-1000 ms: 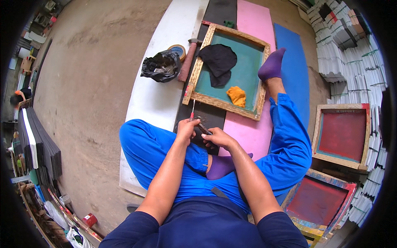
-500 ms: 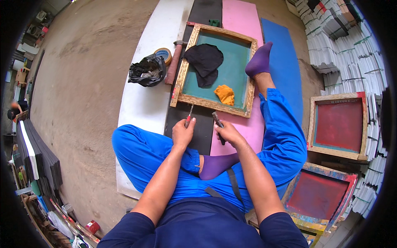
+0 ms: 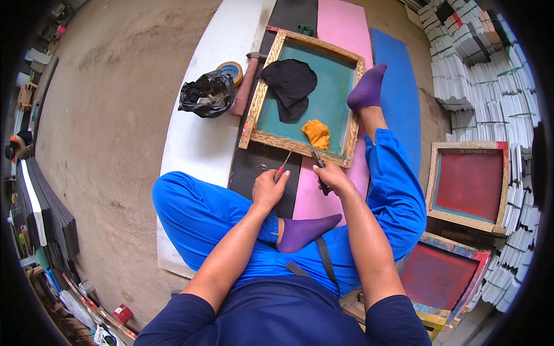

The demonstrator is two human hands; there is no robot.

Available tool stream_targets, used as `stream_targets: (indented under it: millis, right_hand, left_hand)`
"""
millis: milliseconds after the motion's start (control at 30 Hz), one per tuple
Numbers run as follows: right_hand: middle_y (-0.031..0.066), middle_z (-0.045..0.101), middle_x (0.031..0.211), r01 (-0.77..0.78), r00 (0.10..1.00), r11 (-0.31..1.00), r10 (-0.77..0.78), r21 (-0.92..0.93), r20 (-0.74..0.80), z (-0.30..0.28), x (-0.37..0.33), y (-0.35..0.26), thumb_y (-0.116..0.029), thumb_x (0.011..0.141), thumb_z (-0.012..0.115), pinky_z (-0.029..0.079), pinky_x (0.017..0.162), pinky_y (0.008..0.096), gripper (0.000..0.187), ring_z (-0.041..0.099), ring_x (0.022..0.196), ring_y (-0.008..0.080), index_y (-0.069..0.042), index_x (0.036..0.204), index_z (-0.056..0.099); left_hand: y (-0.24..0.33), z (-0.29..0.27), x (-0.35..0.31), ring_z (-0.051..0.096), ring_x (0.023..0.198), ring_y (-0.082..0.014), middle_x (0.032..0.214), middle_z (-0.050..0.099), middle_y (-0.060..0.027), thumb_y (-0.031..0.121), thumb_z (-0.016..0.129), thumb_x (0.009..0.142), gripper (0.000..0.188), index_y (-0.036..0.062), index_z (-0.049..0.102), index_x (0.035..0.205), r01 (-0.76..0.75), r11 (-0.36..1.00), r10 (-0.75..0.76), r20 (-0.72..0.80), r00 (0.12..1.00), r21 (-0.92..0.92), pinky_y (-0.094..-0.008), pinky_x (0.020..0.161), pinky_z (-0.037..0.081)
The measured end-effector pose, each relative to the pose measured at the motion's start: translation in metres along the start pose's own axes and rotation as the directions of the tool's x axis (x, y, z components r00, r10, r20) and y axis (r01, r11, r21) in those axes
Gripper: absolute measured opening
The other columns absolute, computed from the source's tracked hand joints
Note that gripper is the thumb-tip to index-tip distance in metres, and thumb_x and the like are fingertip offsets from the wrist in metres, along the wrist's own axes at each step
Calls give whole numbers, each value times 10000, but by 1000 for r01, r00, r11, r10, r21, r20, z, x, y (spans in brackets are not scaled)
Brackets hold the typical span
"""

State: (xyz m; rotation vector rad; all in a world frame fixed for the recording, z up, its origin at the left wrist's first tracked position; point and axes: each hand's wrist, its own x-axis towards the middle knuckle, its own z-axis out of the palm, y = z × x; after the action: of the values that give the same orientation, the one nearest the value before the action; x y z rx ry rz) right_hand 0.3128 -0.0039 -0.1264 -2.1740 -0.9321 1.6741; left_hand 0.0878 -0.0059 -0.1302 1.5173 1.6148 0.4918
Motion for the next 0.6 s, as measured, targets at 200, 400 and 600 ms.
stream_targets:
  millis: [200,400,600]
  right_hand:
    - [128,590,682,-102,995,995,102,4,7,-5,-8,-21,-282,986,580,476,426,398,349,599,524,227,29,837,521]
    - [189,649,734,-112,994,966,104,-234,-44,-2,-5,-20,-310,979,571,493,436,399,386,631,511,238,53,849,585]
    - [161,640,599,-14,951,900,-122,-437,-283,15,3,2,-290,935,571,526,489,419,399,648,487,271,63,754,616]
  left_hand:
    - [-2,5,5,647,745,-414,761,641,-215,439,671,904,457,5,642,765,-13,999,13,2,1000,-48,-501,657,477]
    - [1,9,10,641,734,-410,756,635,-211,422,668,910,436,6,647,781,-26,998,26,9,1000,-60,-499,659,476]
    - [0,16,13,646,657,-366,689,635,-203,417,687,906,425,-2,697,832,-59,995,56,-40,998,-78,-459,606,463]
